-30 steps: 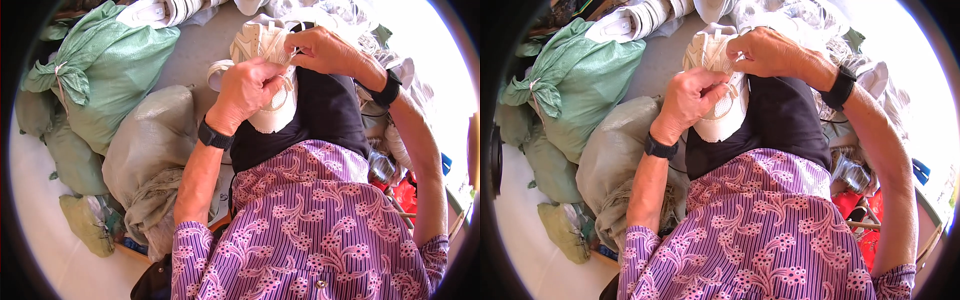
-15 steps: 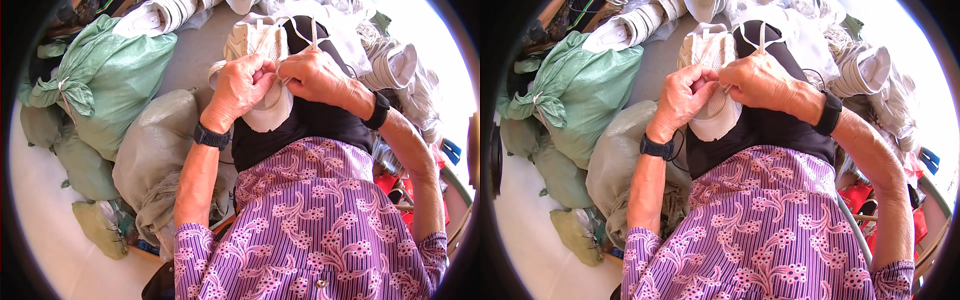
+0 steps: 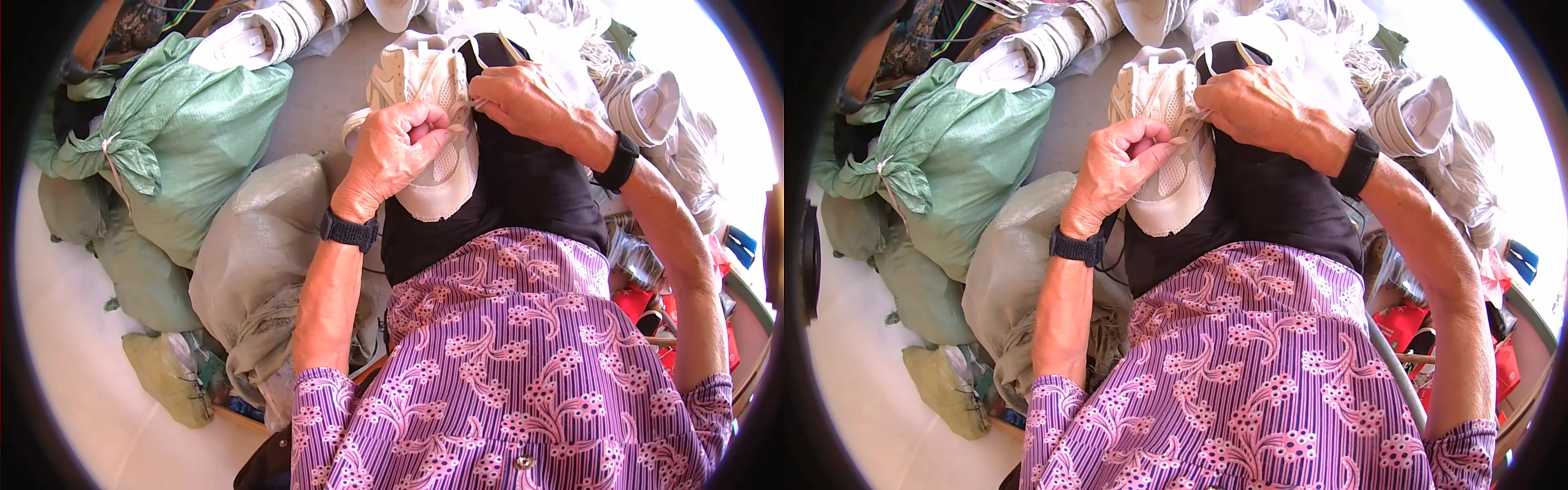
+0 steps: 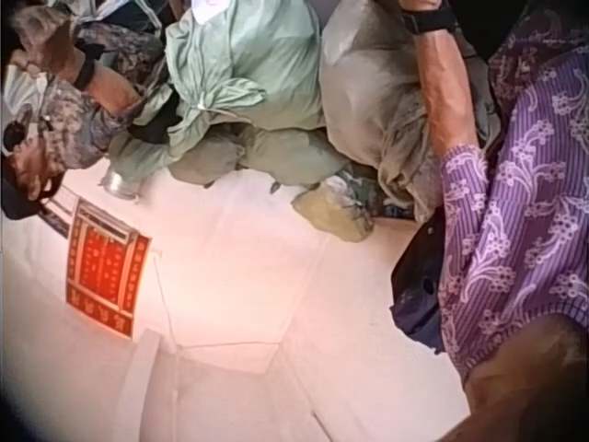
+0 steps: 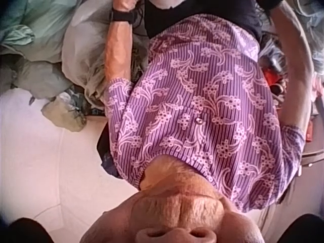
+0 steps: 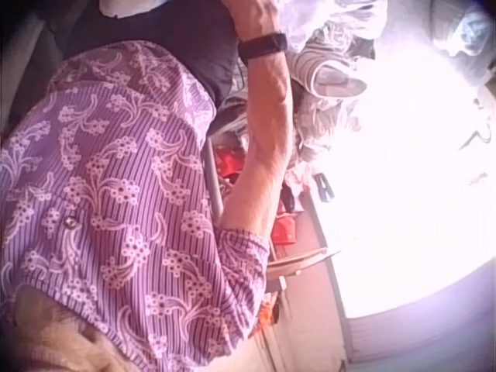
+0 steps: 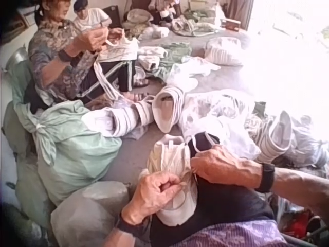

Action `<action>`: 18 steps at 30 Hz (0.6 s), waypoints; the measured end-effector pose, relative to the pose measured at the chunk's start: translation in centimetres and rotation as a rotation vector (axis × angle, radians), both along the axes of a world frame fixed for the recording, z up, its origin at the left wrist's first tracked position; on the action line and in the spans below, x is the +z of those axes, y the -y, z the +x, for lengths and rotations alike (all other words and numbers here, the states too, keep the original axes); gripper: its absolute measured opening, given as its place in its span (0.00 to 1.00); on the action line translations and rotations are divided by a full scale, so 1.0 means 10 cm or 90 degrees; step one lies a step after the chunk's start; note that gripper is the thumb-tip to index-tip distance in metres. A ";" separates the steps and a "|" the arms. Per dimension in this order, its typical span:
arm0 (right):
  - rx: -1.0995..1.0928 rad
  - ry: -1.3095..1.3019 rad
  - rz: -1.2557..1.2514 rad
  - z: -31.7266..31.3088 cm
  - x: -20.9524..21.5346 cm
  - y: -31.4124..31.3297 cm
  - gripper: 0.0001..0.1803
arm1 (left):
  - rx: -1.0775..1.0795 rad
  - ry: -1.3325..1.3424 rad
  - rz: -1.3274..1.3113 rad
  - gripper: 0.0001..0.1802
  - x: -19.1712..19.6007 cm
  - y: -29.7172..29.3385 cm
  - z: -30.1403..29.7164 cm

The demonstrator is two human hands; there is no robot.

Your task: The recorder is lacing a white sneaker while sitting among bags of shoe materials.

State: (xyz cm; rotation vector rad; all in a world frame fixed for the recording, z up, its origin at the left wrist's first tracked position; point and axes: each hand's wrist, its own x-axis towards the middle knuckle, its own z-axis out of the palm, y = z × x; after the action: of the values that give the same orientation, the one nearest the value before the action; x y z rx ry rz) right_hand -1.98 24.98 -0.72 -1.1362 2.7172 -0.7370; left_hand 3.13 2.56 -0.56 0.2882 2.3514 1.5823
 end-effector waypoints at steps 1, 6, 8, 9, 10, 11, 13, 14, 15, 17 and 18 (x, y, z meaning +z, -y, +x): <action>-0.007 -0.017 0.001 -0.02 -0.02 0.01 0.05 | -0.001 0.000 0.000 0.06 0.00 0.00 0.00; -0.012 0.005 -0.071 -0.02 0.03 0.08 0.03 | 0.003 0.028 0.022 0.07 -0.01 -0.01 0.00; 0.002 0.024 -0.153 0.00 0.05 0.13 0.03 | 0.014 0.032 0.045 0.07 -0.03 -0.01 0.02; 0.031 0.045 -0.146 0.00 0.06 0.16 0.03 | 0.024 0.036 0.070 0.08 -0.05 -0.02 0.02; 0.062 0.067 -0.138 0.00 0.06 0.17 0.04 | 0.023 0.036 0.070 0.08 -0.05 -0.02 0.02; 0.061 0.067 -0.138 0.00 0.04 0.17 0.04 | 0.020 0.034 0.059 0.07 -0.05 -0.02 0.03; 0.067 -0.050 -0.086 -0.05 0.03 0.22 0.03 | 0.017 0.033 0.046 0.07 -0.05 -0.02 0.04; 0.039 -0.084 0.018 -0.12 0.04 0.20 0.04 | 0.009 0.046 0.025 0.06 -0.04 -0.01 0.05; 0.010 -0.118 0.124 -0.21 0.12 0.21 0.05 | 0.000 0.059 0.005 0.05 -0.03 -0.01 0.06; -0.054 -0.150 -0.125 -0.47 -0.12 0.08 0.04 | -0.007 0.055 -0.011 0.10 0.03 -0.07 0.03; -0.067 -0.144 -0.080 -0.47 -0.13 0.10 0.05 | -0.002 0.052 -0.031 0.15 0.04 -0.07 0.02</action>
State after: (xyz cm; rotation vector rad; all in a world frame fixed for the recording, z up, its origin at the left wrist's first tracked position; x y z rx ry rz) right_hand -6.66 23.94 -2.04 -1.1763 2.9752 -0.8531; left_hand 3.35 3.22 -0.15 0.2128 2.3216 1.5042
